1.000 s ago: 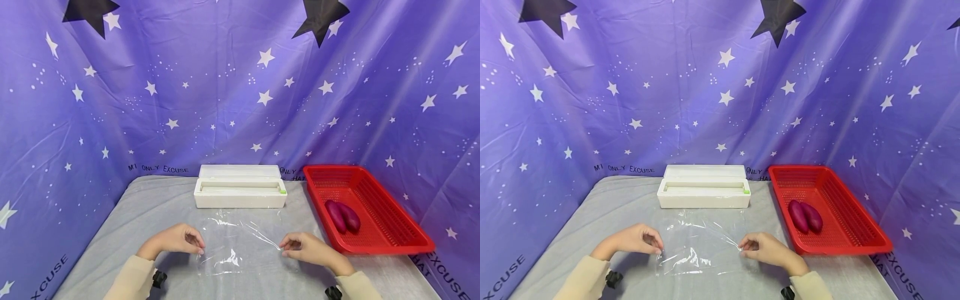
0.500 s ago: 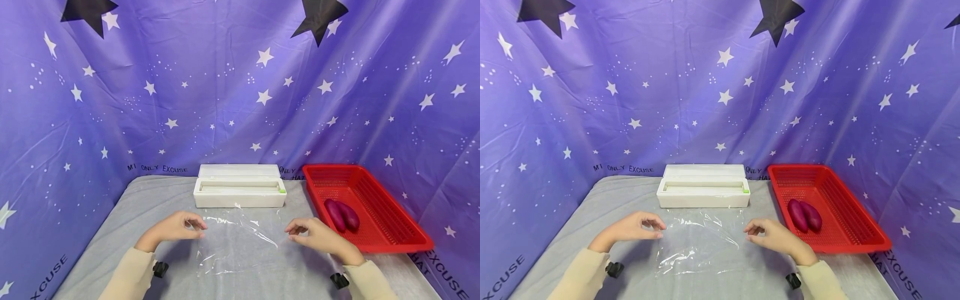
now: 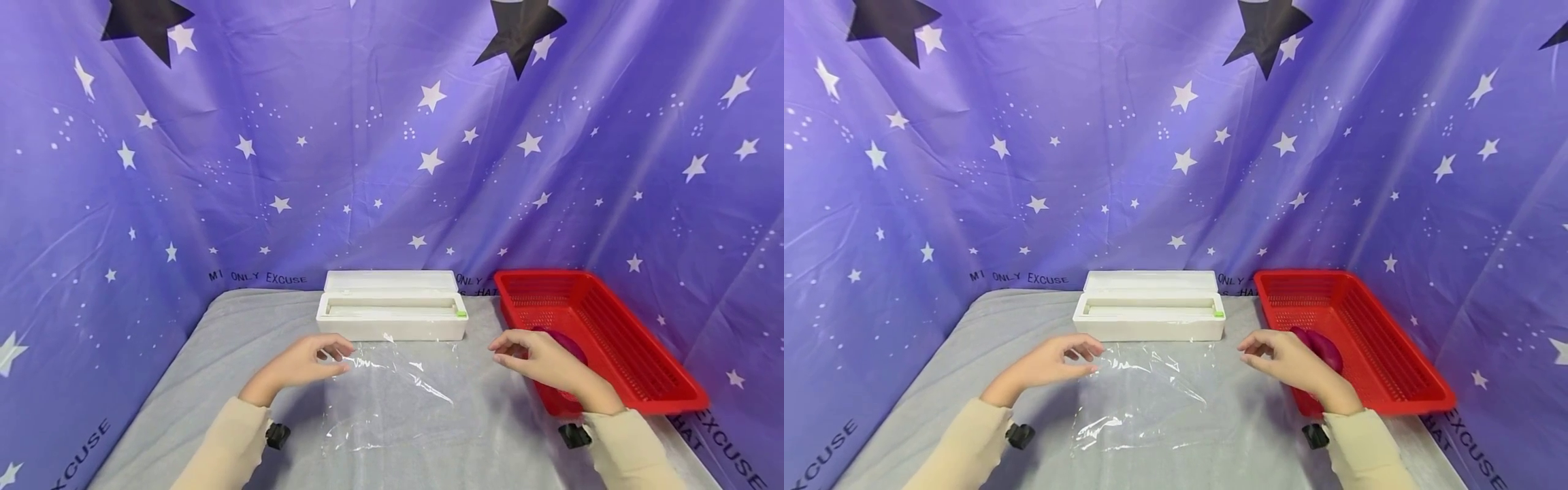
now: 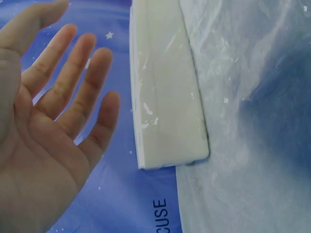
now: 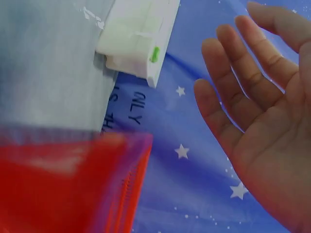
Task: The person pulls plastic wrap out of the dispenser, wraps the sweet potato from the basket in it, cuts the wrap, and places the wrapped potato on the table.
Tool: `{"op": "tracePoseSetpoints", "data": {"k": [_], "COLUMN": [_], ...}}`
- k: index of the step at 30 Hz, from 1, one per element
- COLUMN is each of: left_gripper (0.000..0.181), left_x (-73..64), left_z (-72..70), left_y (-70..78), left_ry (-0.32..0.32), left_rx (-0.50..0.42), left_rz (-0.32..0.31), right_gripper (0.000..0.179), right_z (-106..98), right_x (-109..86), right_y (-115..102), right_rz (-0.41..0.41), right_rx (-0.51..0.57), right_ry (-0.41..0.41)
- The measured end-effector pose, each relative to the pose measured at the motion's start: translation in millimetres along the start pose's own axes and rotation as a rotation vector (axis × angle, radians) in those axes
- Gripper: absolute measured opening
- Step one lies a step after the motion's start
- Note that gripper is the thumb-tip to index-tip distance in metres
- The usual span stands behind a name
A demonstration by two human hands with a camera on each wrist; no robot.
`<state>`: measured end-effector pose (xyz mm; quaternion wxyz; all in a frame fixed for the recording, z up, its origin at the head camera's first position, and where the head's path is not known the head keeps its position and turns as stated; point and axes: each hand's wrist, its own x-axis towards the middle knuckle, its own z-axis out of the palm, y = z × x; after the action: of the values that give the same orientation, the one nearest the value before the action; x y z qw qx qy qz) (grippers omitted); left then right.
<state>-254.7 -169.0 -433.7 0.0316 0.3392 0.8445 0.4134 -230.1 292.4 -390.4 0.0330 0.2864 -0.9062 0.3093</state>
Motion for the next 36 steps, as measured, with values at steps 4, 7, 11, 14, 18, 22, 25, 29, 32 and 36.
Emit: {"op": "tracePoseSetpoints", "data": {"k": [4, 7, 11, 14, 18, 22, 25, 29, 32, 36], "left_gripper": [0.028, 0.028, 0.029, 0.032, 0.036, 0.041, 0.043, 0.041, 0.04, 0.039], "left_x": [4.9, 9.2, 14.2, 17.1, 22.5, 29.7, 34.1, 39.7, 45.2, 53.3], "left_z": [5.9, 9.7, 13.5, 15.5, 18.4, 22.3, 25.3, 28.2, 30.5, 34.6], "left_y": [-0.3, 0.0, 1.0, 2.2, 4.2, 7.4, 9.5, 12.7, 15.0, 16.3], "left_ry": [0.03, 0.043, 0.039, 0.034, 0.031, 0.014, -0.002, -0.02, -0.026, -0.03], "left_rx": [0.006, -0.005, -0.028, -0.029, -0.02, -0.023, -0.025, -0.039, -0.039, -0.035], "left_rz": [0.032, 0.05, 0.064, 0.065, 0.06, 0.042, 0.039, 0.034, 0.032, 0.046], "right_gripper": [0.013, 0.014, 0.014, 0.015, 0.017, 0.019, 0.023, 0.028, 0.028, 0.028], "right_z": [-11.3, -20.6, -34.8, -45.6, -59.4, -69.5, -73.6, -77.0, -80.3, -84.5], "right_x": [0.4, 0.5, 0.0, 0.5, 2.6, 3.9, 3.5, 3.0, 1.3, -1.8], "right_y": [4.1, 10.0, 19.5, 26.8, 38.2, 51.1, 60.5, 75.2, 87.5, 100.2], "right_rz": [0.004, -0.003, 0.029, 0.082, 0.123, 0.144, 0.18, 0.227, 0.243, 0.282], "right_rx": [-0.027, -0.07, -0.116, -0.139, -0.163, -0.162, -0.154, -0.144, -0.125, -0.074], "right_ry": [0.024, 0.055, 0.064, 0.055, 0.041, 0.012, -0.02, -0.06, -0.083, -0.1]}}
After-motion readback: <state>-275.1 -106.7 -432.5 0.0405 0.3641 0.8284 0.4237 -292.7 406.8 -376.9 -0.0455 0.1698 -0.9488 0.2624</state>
